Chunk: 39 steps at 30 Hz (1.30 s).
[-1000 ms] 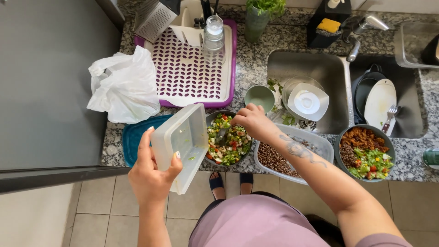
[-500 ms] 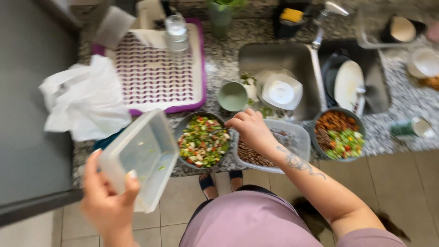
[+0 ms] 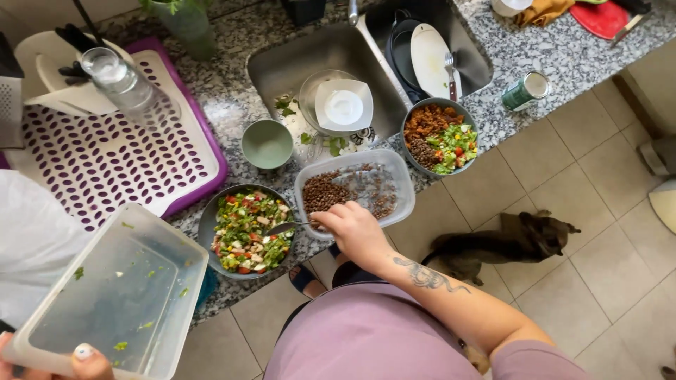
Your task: The person transfers a mixed salad from a plastic container into a bowl using a spoon. They then open the refrigerator, retrieve a container with a red vegetable, and use a knife to cut pieces of it into the salad bowl.
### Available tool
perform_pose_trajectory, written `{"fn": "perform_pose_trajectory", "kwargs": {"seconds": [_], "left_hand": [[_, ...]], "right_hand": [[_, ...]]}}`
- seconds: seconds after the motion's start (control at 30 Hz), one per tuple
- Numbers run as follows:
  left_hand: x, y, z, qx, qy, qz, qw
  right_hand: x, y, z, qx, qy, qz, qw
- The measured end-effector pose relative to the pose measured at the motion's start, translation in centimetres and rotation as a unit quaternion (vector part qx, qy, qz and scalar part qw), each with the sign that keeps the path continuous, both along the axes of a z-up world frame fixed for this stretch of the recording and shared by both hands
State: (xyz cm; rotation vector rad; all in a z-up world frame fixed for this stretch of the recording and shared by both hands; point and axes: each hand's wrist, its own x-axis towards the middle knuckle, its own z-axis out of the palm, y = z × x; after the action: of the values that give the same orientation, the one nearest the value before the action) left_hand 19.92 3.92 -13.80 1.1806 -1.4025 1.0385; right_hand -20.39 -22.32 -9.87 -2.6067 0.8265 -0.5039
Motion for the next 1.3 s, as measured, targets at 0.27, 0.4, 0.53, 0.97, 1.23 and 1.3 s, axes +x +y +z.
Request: {"fn": "perform_pose_trajectory", "kwargs": {"seconds": [0.27,0.4,0.53,0.97,1.23,1.3], "left_hand": [[-13.4,-0.8,13.4,0.248,0.434,0.247,0.830],[-13.2,-0.3,13.5,0.257,0.452,0.247,0.818],[-13.3,0.1,13.6,0.256,0.466,0.224,0.817],[-13.6,0.7,13.6,0.259,0.444,0.229,0.827],[-13.3,1.0,13.0,0.252,0.448,0.224,0.828],[-13.5,0.4,13.3,0.252,0.461,0.214,0.824]], "right_hand": [[-0.8,2.6,0.5,0.018,-0.001,-0.016,1.000],[0.5,3.4,-0.9,-0.032,0.015,0.032,0.999],[4.7,2.7,-2.9,-0.103,-0.007,0.048,0.994],[8.7,0.1,-0.8,-0.084,0.027,-0.016,0.996],[4.1,1.9,0.2,-0.261,0.094,-0.057,0.959],[3.7,3.6,-0.8,-0.266,0.086,-0.040,0.959]]}}
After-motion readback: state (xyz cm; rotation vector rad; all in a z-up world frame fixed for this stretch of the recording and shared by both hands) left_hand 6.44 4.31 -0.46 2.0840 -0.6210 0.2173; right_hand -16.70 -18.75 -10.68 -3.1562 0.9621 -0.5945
